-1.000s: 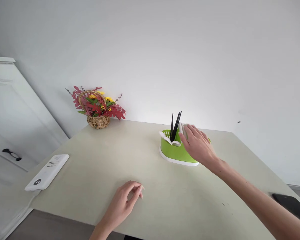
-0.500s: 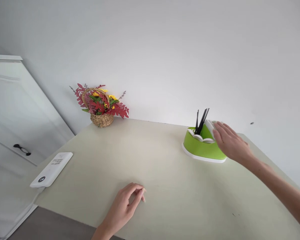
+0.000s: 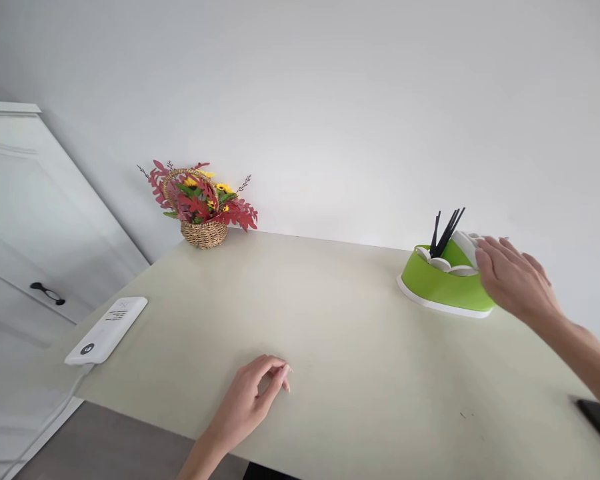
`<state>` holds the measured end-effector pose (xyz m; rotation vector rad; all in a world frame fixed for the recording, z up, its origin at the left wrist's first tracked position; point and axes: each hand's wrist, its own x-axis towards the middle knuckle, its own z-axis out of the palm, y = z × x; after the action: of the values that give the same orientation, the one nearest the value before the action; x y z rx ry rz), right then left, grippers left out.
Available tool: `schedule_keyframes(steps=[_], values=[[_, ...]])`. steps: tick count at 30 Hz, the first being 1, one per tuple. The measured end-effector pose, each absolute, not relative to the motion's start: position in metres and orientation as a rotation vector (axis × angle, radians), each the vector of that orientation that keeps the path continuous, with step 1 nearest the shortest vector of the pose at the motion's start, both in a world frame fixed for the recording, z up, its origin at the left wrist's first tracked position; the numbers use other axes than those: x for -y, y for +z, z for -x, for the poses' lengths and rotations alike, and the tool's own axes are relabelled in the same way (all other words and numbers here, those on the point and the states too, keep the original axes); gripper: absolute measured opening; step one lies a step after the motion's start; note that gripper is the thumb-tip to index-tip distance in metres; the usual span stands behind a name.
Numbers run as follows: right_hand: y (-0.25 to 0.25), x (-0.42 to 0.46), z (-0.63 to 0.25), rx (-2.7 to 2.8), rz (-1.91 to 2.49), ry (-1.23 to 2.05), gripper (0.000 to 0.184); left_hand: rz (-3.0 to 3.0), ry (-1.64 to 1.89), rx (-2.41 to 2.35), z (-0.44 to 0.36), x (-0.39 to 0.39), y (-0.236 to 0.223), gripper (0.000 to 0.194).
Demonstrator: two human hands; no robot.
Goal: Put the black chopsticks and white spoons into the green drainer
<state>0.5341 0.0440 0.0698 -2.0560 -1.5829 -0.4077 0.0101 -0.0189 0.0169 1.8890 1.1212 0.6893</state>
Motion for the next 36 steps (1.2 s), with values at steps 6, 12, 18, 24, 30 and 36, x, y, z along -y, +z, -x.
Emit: schedule_keyframes(steps=[6,12,18,24,30,36], values=[[0.027,0.016,-0.432,1.659,1.673,-0.629,0.058,-1.911,0.683,-1.125,-0.010,0.019,0.020,0.034],[-0.040,0.054,-0.385,1.791,1.815,-0.090,0.062,-1.945,0.730,-1.117,-0.010,0.021,0.021,0.035],[-0.064,0.057,-0.364,1.806,1.964,0.173,0.069,-1.903,0.741,-1.114,-0.009,0.020,0.022,0.034],[-0.066,0.055,-0.353,1.873,2.017,0.083,0.073,-1.867,0.744,-1.115,-0.008,0.023,0.023,0.037],[-0.073,0.056,-0.350,1.867,2.052,0.040,0.073,-1.869,0.785,-1.116,-0.008,0.025,0.021,0.038],[-0.083,0.062,-0.345,1.838,2.038,-0.022,0.071,-1.889,0.822,-1.111,-0.006,0.027,0.017,0.039]])
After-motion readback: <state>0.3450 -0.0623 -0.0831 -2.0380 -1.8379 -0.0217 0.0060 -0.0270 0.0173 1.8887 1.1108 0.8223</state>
